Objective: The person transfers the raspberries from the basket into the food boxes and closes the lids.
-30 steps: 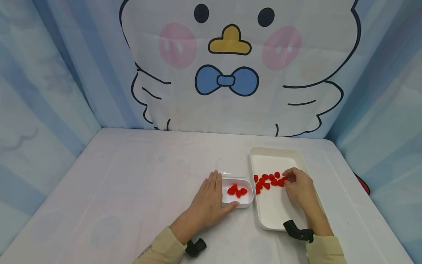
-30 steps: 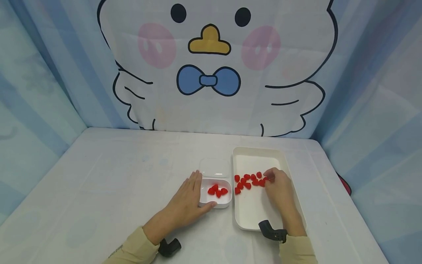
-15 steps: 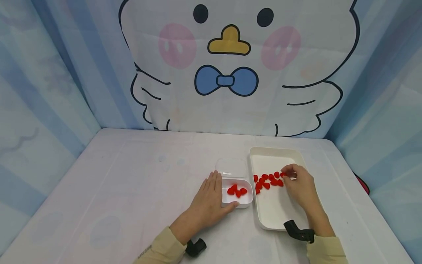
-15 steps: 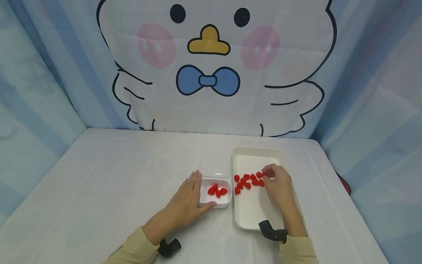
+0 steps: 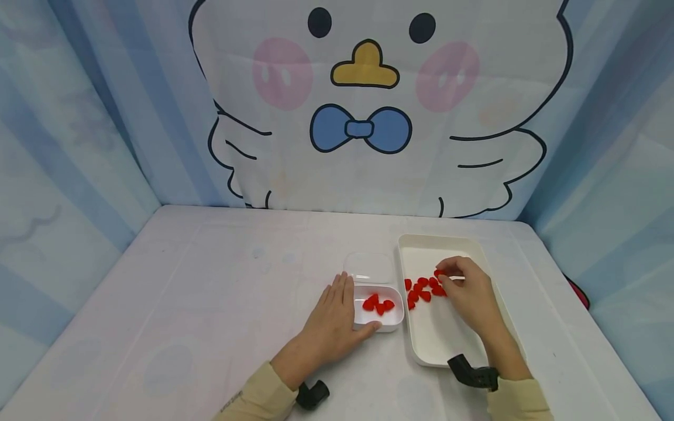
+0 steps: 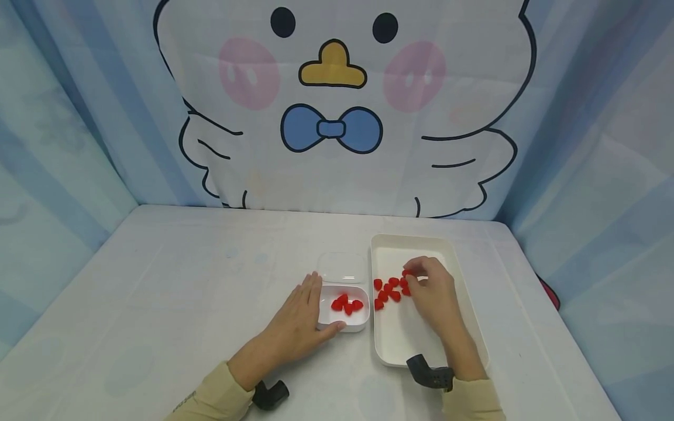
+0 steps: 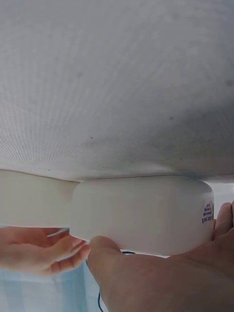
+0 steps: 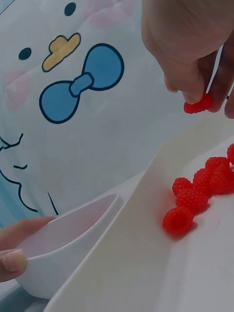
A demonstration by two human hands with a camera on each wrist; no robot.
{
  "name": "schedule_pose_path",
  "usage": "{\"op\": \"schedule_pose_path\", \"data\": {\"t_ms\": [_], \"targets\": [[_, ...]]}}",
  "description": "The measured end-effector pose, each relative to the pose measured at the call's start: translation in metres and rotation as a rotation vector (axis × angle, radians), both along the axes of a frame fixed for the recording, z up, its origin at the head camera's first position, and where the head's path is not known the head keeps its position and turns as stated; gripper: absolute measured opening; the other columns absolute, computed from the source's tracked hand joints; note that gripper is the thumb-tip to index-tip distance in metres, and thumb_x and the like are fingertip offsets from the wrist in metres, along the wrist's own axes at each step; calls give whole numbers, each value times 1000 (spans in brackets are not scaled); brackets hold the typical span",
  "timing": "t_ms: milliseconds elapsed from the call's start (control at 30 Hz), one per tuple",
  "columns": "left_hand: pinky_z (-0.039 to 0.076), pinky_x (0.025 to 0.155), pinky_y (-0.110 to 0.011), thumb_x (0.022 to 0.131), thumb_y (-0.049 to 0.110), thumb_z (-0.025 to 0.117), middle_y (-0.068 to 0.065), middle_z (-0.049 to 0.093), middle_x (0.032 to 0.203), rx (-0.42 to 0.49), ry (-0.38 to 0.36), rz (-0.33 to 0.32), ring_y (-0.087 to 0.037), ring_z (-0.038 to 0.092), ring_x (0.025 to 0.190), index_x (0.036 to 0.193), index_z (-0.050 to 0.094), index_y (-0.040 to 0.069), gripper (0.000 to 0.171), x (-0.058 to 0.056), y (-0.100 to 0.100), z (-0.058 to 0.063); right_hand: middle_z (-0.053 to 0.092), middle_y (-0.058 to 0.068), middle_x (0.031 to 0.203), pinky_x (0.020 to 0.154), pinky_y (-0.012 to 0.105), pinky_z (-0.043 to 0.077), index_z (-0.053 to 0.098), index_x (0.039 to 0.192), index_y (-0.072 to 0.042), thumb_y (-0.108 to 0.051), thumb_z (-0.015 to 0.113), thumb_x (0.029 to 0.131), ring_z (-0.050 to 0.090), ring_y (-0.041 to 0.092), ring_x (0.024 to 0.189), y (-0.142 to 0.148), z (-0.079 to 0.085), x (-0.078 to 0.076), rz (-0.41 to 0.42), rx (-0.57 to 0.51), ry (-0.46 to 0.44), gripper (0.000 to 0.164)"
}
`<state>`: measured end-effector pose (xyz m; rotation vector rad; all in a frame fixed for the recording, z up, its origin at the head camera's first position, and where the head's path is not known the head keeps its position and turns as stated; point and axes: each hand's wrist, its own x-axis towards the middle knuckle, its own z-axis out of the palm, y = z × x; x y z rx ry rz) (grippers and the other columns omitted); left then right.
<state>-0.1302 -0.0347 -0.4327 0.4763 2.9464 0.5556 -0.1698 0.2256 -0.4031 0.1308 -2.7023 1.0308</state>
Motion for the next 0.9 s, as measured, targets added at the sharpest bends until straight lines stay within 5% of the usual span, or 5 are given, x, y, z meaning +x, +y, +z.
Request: {"op": "schedule_pose_path", "data": {"t_ms": [67,200,400,700,900], "targets": [[25,123,-47,90,69,51,-18,20,164,-3,-1,0,-33,18,154,157,17,0,102,0,0,0,65,14,111,86,23,57,62,111,-3,-1,61,93,63,30,103,-4,0,1,20,-6,12,19],[25,123,-47,90,70,50,-17,20,165,-6,-5,-1,-33,18,154,157,16,0,102,0,0,0,65,14,109,89,49,57,62,109,-3,-1,60,92,63,30,101,-11,2,3,49,-19,29,17],[24,123,-47,90,70,50,-18,20,165,-5,-4,-1,-32,18,154,157,16,0,103,0,0,-1,66,10,109,85,26,58,63,110,-6,-3,64,91,64,25,99,-20,2,5,69,12,25,19],[25,123,-47,90,70,50,-17,21,164,-7,8,-4,-33,19,153,157,17,0,102,0,-1,-2,67,9,107,85,26,59,63,109,-6,0,65,90,65,24,98,-31,2,8,138,-23,58,20],[24,123,-47,90,70,50,-18,20,164,-1,6,-7,-33,18,154,157,16,0,102,0,-2,-2,67,7,105,83,38,60,64,107,-8,2,66,89,65,22,95,-39,1,11,195,-48,93,21]]}}
